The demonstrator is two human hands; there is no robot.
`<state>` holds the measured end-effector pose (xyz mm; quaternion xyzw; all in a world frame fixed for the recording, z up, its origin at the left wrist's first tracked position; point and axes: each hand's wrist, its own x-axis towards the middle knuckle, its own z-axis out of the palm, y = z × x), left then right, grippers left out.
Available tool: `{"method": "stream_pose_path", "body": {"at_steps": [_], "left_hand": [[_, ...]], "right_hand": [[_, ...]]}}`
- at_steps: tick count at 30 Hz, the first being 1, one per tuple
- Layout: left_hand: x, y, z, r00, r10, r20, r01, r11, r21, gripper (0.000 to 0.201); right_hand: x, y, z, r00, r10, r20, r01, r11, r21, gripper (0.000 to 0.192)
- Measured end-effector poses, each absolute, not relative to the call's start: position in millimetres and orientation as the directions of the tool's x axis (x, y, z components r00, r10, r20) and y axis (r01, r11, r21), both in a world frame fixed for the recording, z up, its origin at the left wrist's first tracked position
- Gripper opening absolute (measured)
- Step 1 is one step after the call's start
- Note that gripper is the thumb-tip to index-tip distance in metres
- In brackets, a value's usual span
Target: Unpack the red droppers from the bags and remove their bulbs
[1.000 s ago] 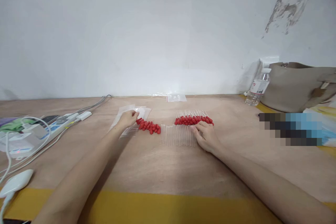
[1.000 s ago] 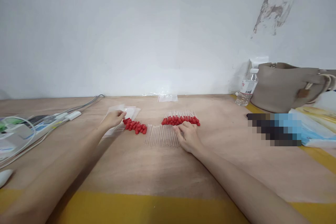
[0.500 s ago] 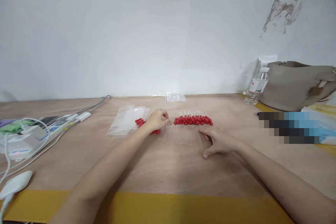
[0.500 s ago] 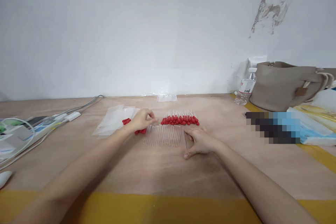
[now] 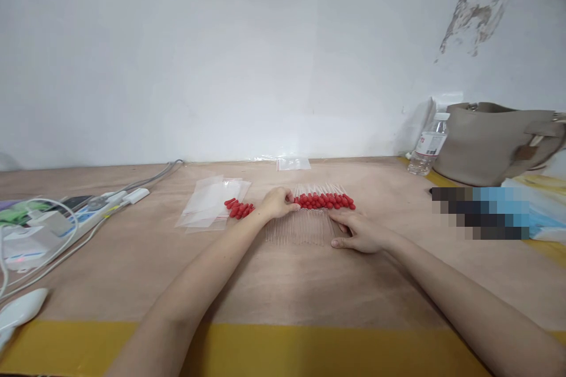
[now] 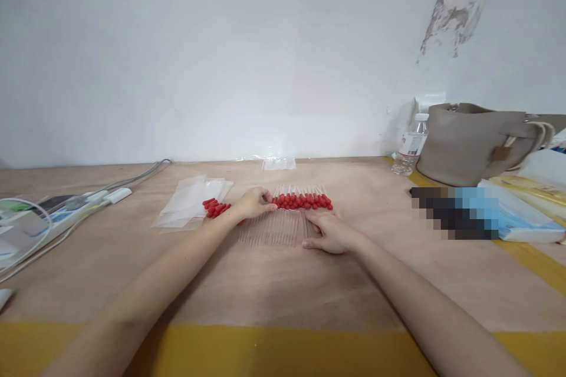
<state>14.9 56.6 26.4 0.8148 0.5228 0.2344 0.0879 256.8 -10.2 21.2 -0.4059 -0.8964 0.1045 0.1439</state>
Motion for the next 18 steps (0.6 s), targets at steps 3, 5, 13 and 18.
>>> {"method": "stream_pose_path", "body": {"at_steps": [3,5,13,18], "left_hand": [[19.7,53.5,24.0,0.278,0.891,0.359,0.812,-0.418,0.409,0.016],[22.0,50.0,22.8,0.204,0.885,0.418,0.814,-0.391,0.429,0.016],[4.5,2.0,22.1,0.130,0.748,0.651,0.749,-0.504,0.429,0.012],[0.9,-36.1,7.6,0.407,0.547,0.731,0.661,-0.729,0.178,0.010]], "right_hand": [[256.9,-11.2,22.2,-0.636,0.757,0.150,0.697,0.647,-0.309,0.047],[257.9,-11.0,21.0,-0.631,0.760,0.152,0.691,0.641,-0.336,0.047],[255.4,-3.5,4.7,-0.315,0.884,0.345,0.637,0.467,-0.613,0.051],[217.6,-25.0,11.1,-0.243,0.886,0.394,0.463,0.463,-0.756,0.038]]}}
